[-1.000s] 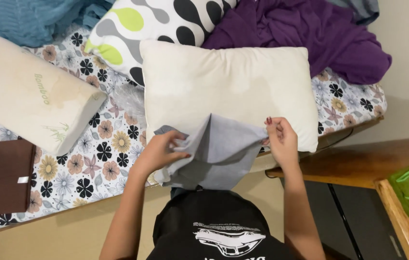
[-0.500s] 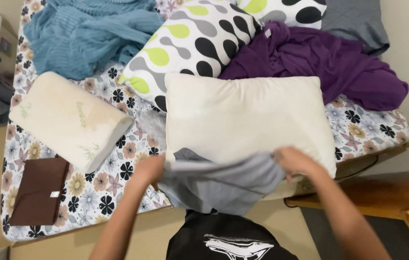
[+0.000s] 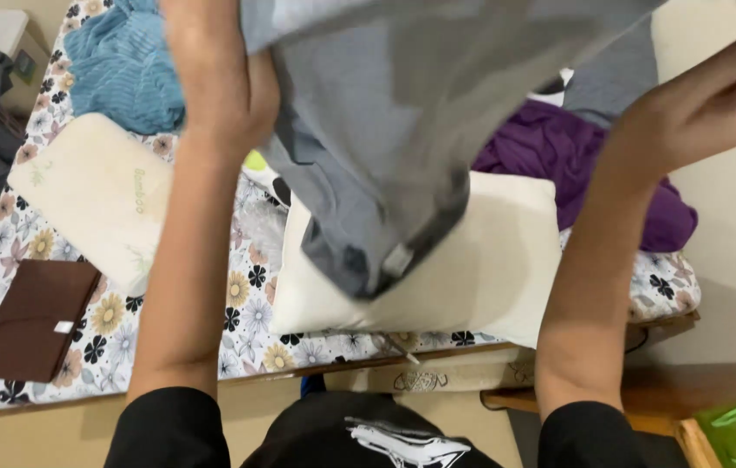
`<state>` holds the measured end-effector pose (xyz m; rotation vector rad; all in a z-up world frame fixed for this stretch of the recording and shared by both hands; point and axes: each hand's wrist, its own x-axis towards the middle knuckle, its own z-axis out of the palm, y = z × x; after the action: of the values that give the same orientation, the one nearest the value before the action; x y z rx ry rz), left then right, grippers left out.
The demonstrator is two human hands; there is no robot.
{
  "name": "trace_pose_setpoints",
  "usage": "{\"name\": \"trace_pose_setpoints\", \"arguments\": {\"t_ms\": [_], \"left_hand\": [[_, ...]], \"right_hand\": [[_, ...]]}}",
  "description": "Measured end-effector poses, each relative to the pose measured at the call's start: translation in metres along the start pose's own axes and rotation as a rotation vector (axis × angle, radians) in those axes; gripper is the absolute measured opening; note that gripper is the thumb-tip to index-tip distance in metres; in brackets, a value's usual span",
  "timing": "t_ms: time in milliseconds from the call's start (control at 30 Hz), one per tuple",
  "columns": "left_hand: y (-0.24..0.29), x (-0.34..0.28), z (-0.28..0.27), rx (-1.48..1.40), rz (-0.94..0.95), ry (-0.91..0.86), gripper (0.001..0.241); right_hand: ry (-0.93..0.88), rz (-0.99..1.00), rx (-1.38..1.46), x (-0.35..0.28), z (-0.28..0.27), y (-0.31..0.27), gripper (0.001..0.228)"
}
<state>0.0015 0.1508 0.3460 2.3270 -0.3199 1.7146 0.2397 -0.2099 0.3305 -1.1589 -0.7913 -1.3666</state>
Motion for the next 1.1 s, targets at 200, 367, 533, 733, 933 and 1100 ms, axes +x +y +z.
{"name": "trace_pose_setpoints", "arguments": {"t_ms": [200, 367, 533, 733, 933, 1100], "left_hand": [[0.021, -0.270, 0.029, -0.284, -0.957, -1.744, 0.033], [0.088, -0.328, -0.001, -0.471, -0.650, -2.095, 0.031], [0.037, -0.356, 0.033, -0.265, -0.849, -1.982, 0.040], [-0.024, -0.181, 0.080, -0.107, -1.000, -1.040, 0.059], [0.068, -0.007, 0.011, 0.208, -0.178, -0.373, 0.075], [0.089, -0.078, 0.018, 0.051, -0.261, -0.620, 0.084]], "right_hand": [[-1.718, 0.911, -0.311, -0.227, -0.154, -0.001, 0.027], [-2.520, 1.412, -0.362, -0.306, -0.248, -0.082, 0.017], [-2.393, 1.217, -0.199, -0.310, -0.223, -0.068, 0.019], [-0.812, 0.665, -0.265, -0.229, -0.122, 0.038, 0.021], [0.022, 0.184, -0.043, -0.078, -0.131, 0.030, 0.028], [-0.555, 0.260, -0.622, -0.154, -0.167, -0.058, 0.014]]}}
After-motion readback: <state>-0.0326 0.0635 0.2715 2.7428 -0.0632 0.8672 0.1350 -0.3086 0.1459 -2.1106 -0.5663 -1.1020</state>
